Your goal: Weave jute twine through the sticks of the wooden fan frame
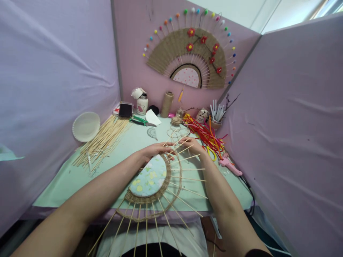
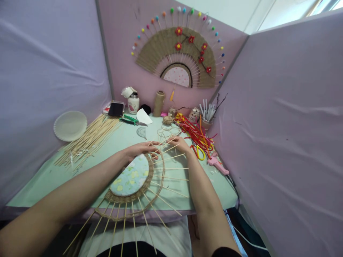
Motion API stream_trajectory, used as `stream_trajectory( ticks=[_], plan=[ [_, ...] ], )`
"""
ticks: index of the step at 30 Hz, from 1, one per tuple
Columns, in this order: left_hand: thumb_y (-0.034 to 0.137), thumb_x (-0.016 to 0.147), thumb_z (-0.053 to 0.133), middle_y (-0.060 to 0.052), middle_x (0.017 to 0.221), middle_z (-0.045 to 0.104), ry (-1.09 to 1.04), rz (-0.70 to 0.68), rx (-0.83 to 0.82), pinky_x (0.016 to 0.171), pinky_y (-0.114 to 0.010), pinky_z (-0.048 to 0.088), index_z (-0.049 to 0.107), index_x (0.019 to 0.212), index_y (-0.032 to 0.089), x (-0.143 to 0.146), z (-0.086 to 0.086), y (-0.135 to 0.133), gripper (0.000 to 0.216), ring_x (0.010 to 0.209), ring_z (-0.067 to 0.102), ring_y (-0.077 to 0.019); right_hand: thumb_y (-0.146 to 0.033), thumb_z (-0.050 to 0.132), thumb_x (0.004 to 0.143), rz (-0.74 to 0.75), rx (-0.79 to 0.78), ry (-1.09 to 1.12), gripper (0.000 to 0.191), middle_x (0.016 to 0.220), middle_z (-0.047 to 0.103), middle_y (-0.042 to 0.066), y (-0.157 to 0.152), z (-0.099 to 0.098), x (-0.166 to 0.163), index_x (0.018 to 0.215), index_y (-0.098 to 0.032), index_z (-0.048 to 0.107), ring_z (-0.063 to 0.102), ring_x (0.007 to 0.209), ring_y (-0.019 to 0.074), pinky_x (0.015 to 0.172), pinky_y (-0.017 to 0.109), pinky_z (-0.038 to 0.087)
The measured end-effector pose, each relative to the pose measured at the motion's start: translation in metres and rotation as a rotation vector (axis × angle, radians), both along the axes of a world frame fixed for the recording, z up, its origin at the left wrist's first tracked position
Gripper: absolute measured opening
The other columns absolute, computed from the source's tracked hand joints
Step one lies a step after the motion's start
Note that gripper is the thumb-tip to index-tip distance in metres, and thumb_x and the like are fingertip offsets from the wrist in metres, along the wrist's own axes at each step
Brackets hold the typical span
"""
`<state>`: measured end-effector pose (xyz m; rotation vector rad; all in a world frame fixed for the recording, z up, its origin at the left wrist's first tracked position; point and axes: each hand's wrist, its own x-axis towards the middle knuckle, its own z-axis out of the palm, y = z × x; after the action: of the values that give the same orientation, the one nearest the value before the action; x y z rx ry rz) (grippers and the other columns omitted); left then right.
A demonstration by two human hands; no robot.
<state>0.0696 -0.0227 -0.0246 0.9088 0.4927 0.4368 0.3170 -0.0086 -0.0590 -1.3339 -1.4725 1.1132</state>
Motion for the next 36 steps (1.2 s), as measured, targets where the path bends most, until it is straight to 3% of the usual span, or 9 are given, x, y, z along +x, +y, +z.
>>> stream_trajectory(
  ticks=[5,8,13,20,27,32,36],
  plan=[
    [0.016,0.073,0.071,-0.012,0.087,0.072,-0.016,0.131,-0.008,0.069,-0.033,0.055,0.06,0.102,0.013,0.004,-0.001,0.0,0.031,0.079,0.071,-0.0238,-0.044,0.077,0.062,0.321,-0.16,-0.165,0.035,0.066,0.063,0.002,-0.024,0.007,-0.011,0.077,-0.012,0.073,0.053,0.061,0.0131,0.061,0.027,0.042],
    [0.013,0.075,0.067,-0.01,0.085,0.071,-0.064,0.138,-0.03,0.065,-0.03,0.055,0.062,0.097,0.012,0.004,-0.001,0.001,0.022,0.074,0.07,-0.0207,-0.043,0.079,0.062,0.424,-0.187,-0.196,0.036,0.068,0.064,0.001,-0.034,0.011,-0.016,0.082,-0.012,0.075,0.054,0.064,0.0137,0.064,0.027,0.043],
    [0.013,0.079,0.063,-0.011,0.087,0.071,-0.103,0.124,-0.062,0.063,-0.028,0.056,0.063,0.1,0.012,0.002,-0.001,0.003,0.021,0.074,0.07,-0.0197,-0.043,0.078,0.064,0.333,-0.122,-0.096,0.034,0.068,0.062,0.002,-0.034,0.012,-0.012,0.074,-0.012,0.072,0.052,0.063,0.0122,0.061,0.025,0.04],
    [0.008,0.078,0.063,-0.01,0.086,0.07,-0.051,0.197,-0.066,0.062,-0.028,0.056,0.063,0.099,0.012,0.005,0.002,0.001,0.021,0.073,0.069,-0.0184,-0.049,0.074,0.069,0.32,-0.107,-0.155,0.038,0.061,0.054,-0.002,-0.037,0.011,0.006,0.07,-0.012,0.067,0.044,0.058,0.0097,0.057,0.024,0.032],
    [0.008,0.077,0.066,-0.007,0.081,0.068,-0.036,0.229,-0.104,0.066,-0.028,0.056,0.06,0.086,0.013,0.005,-0.002,0.002,0.012,0.07,0.066,-0.015,-0.046,0.078,0.063,0.29,-0.12,-0.104,0.037,0.065,0.058,0.0,-0.041,0.018,0.007,0.072,-0.011,0.07,0.045,0.061,0.0106,0.059,0.025,0.032],
    [0.007,0.078,0.065,-0.007,0.083,0.069,-0.043,0.226,-0.119,0.066,-0.029,0.057,0.062,0.098,0.014,0.005,0.0,0.0,0.021,0.071,0.067,-0.0162,-0.044,0.078,0.062,0.302,-0.161,-0.088,0.035,0.061,0.056,-0.002,-0.047,0.027,0.006,0.071,-0.011,0.071,0.043,0.059,0.0097,0.059,0.025,0.031],
    [0.015,0.084,0.062,-0.007,0.079,0.067,-0.081,0.207,-0.243,0.067,-0.029,0.057,0.062,0.086,0.012,0.005,0.002,0.0,0.004,0.073,0.068,-0.0171,-0.045,0.079,0.06,0.287,-0.182,-0.073,0.037,0.063,0.058,-0.001,-0.047,0.026,0.006,0.073,-0.011,0.072,0.045,0.06,0.0105,0.06,0.025,0.033]
  ],
)
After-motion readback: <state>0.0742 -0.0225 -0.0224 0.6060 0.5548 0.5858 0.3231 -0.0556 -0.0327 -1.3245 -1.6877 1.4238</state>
